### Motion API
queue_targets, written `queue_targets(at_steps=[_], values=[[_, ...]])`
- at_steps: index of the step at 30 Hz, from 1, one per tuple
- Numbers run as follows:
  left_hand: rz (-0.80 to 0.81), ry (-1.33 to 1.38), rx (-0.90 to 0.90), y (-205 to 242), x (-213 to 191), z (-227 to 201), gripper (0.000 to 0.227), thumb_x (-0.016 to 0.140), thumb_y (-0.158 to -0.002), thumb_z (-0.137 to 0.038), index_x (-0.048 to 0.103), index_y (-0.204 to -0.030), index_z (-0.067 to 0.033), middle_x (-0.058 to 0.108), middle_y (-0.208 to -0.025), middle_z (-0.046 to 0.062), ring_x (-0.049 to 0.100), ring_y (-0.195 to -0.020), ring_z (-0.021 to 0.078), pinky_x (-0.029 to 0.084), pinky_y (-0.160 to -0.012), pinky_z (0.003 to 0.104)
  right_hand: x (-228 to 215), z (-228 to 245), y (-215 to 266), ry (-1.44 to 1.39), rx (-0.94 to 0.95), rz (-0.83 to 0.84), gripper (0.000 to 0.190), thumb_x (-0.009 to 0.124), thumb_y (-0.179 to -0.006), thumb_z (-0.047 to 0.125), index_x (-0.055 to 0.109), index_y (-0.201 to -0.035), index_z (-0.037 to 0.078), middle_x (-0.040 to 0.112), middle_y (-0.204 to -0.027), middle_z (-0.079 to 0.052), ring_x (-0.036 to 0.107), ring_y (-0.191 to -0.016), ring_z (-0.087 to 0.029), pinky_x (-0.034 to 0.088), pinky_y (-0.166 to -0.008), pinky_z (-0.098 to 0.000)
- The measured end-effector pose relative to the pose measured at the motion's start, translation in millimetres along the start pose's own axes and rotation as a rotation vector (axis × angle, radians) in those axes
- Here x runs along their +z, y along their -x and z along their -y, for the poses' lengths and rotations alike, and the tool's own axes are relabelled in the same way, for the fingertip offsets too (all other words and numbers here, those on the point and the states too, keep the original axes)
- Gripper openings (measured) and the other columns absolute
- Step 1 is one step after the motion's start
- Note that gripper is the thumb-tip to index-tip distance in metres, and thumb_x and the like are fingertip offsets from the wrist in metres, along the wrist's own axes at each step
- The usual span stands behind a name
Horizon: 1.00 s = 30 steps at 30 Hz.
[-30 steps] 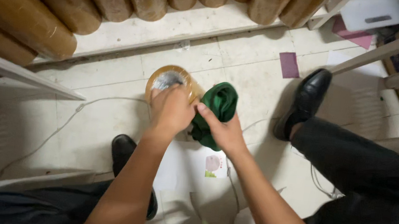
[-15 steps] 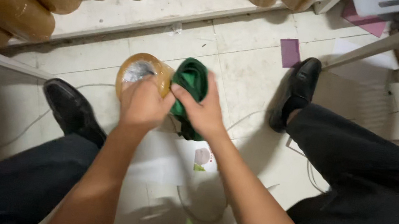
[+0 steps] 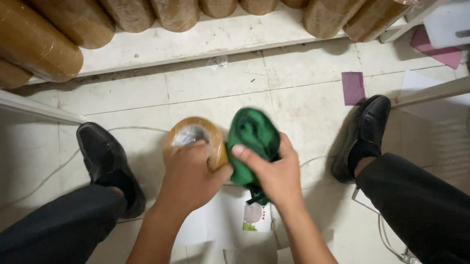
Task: The person cleans a roll of packaging tape with a cloth and places it back onto a shelf.
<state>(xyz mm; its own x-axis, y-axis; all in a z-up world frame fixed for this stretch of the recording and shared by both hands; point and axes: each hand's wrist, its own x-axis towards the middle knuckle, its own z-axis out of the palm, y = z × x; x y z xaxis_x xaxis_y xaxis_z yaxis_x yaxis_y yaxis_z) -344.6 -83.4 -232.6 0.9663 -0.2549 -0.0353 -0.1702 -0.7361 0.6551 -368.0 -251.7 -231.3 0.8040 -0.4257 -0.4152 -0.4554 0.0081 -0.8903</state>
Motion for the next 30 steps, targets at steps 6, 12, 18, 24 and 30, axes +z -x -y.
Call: queue_targets(at_steps=[6,12,18,24,30], values=[[-0.024,0.159,-0.109,2.3,-1.5,25.9,0.039,0.075,-0.070,-0.036,0.058,-0.062,-0.0014,0.059,-0.070,0.023,0.066,-0.081,0.0478,0.049,-0.076,0.052,4.1,-13.6,9.4,-0.037,-0.269,0.115,0.078,0.093,-0.064,0.023,0.060,-0.132,0.003,0.047,-0.148,-0.024,0.043,-0.140,-0.045,0.033,-0.116,-0.0565],[0.148,0.195,-0.535,-4.3,-29.2,-14.1,0.071,0.055,-0.090,-0.064,0.070,-0.074,0.0039,0.073,-0.082,0.028,0.071,-0.098,0.0458,0.051,-0.088,0.053,15.8,-18.7,16.5,0.093,-0.271,0.109,0.055,0.084,-0.078,0.034,0.067,-0.126,0.012,0.048,-0.148,-0.015,0.044,-0.140,-0.041,0.025,-0.117,-0.0575],[0.124,0.048,-0.493,-5.9,-7.8,-20.9,0.069,0.053,-0.094,-0.060,0.072,-0.076,0.0039,0.072,-0.080,0.028,0.072,-0.097,0.0442,0.052,-0.092,0.054,8.3,-40.3,-1.1,0.249,-0.145,0.037,0.060,0.074,-0.083,0.052,0.064,-0.136,0.026,0.048,-0.148,-0.007,0.049,-0.136,-0.037,0.025,-0.116,-0.0583],[0.083,0.009,-0.440,-3.6,-8.4,-30.5,0.067,0.051,-0.097,-0.056,0.073,-0.076,0.0039,0.072,-0.081,0.030,0.072,-0.096,0.0452,0.051,-0.092,0.055,1.4,-35.0,-0.2,0.230,-0.057,0.040,0.067,0.079,-0.073,0.059,0.068,-0.130,0.025,0.055,-0.142,0.000,0.059,-0.128,-0.037,0.034,-0.114,-0.0539],[0.151,0.055,-0.449,-2.9,-11.2,-37.8,0.085,0.030,-0.104,-0.063,0.075,-0.088,0.0075,0.073,-0.093,0.033,0.069,-0.107,0.0473,0.047,-0.099,0.057,8.0,-23.6,8.2,0.229,-0.140,0.010,0.068,0.089,-0.062,0.056,0.072,-0.120,0.025,0.059,-0.131,0.005,0.061,-0.125,-0.031,0.039,-0.108,-0.0502]])
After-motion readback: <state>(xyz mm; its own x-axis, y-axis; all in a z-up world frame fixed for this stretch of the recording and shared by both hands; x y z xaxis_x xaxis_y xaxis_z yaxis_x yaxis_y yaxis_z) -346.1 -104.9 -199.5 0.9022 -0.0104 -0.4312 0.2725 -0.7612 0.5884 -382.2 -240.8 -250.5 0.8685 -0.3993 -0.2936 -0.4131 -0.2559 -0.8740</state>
